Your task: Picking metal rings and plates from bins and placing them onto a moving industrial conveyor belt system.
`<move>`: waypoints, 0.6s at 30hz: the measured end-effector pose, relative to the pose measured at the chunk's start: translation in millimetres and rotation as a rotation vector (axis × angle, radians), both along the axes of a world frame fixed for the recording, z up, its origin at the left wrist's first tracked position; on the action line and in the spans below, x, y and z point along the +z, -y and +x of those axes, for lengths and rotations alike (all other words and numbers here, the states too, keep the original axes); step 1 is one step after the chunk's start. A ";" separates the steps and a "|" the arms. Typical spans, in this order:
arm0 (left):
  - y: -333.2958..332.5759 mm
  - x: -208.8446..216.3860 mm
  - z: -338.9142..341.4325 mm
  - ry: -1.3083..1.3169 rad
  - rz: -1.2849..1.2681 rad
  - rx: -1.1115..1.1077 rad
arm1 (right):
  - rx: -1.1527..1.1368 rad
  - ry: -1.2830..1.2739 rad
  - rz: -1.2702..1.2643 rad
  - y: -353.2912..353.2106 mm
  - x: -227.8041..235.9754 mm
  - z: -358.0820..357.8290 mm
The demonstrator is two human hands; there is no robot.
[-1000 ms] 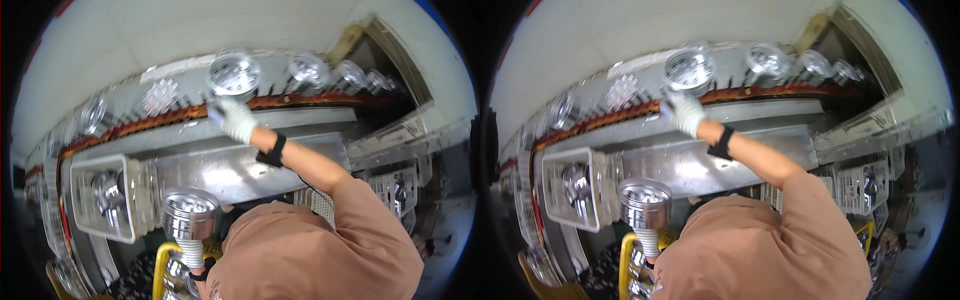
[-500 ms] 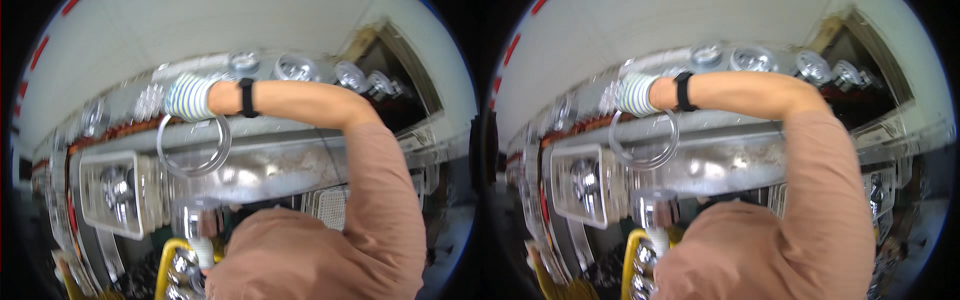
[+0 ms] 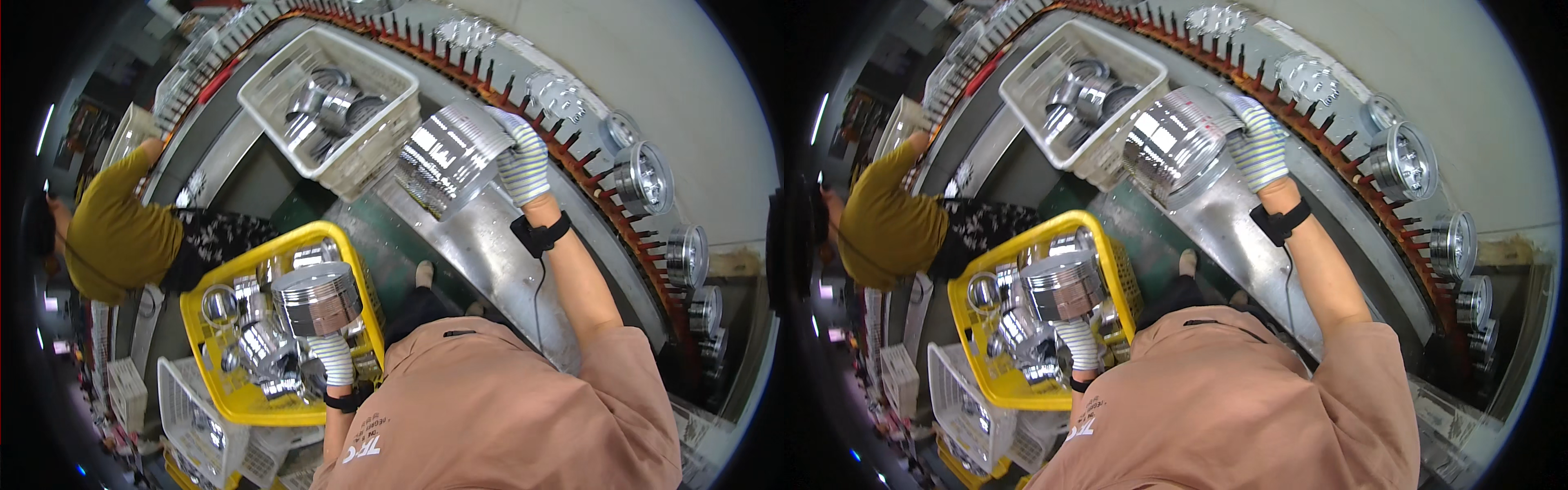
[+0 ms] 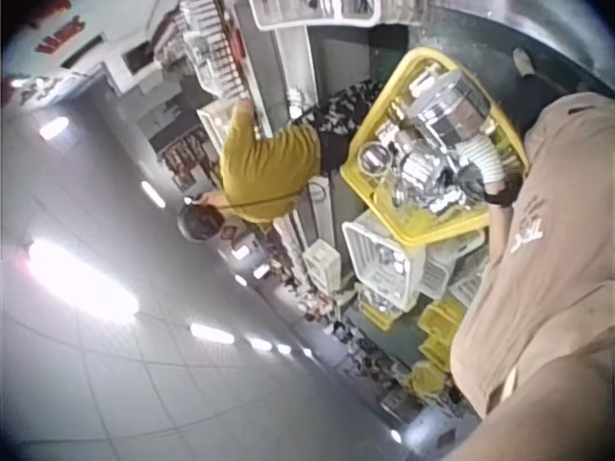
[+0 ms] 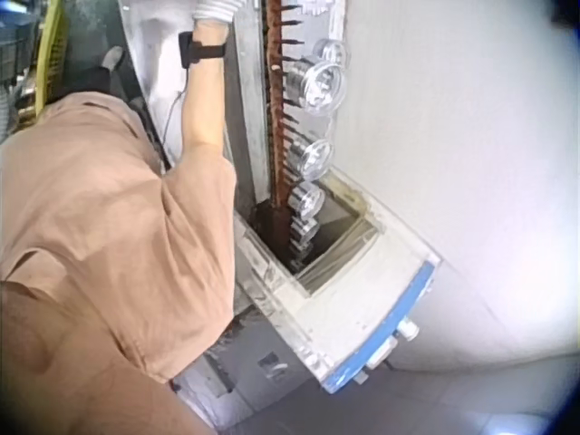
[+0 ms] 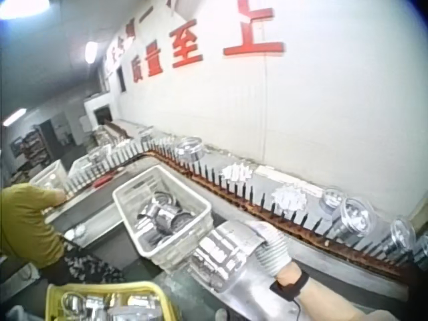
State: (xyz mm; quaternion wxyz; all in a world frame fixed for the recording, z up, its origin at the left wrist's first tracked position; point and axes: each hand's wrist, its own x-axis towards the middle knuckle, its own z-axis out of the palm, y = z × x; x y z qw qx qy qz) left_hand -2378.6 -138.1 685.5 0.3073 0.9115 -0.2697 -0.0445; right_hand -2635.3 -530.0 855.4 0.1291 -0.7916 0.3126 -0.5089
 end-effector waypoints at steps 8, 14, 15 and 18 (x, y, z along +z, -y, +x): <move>-57.8 12.0 -36.6 0.005 -0.136 0.114 | 0.056 0.008 -0.037 -53.1 17.1 -6.5; -82.1 16.1 -63.0 0.049 -0.083 0.064 | 0.183 0.115 0.375 -57.8 -44.7 -45.6; -78.9 18.9 -68.4 0.055 -0.082 0.027 | 0.144 0.250 0.568 -44.7 -79.5 -59.8; -91.4 16.5 -83.6 0.074 -0.046 0.004 | 0.484 0.765 1.671 -121.1 -14.5 -26.2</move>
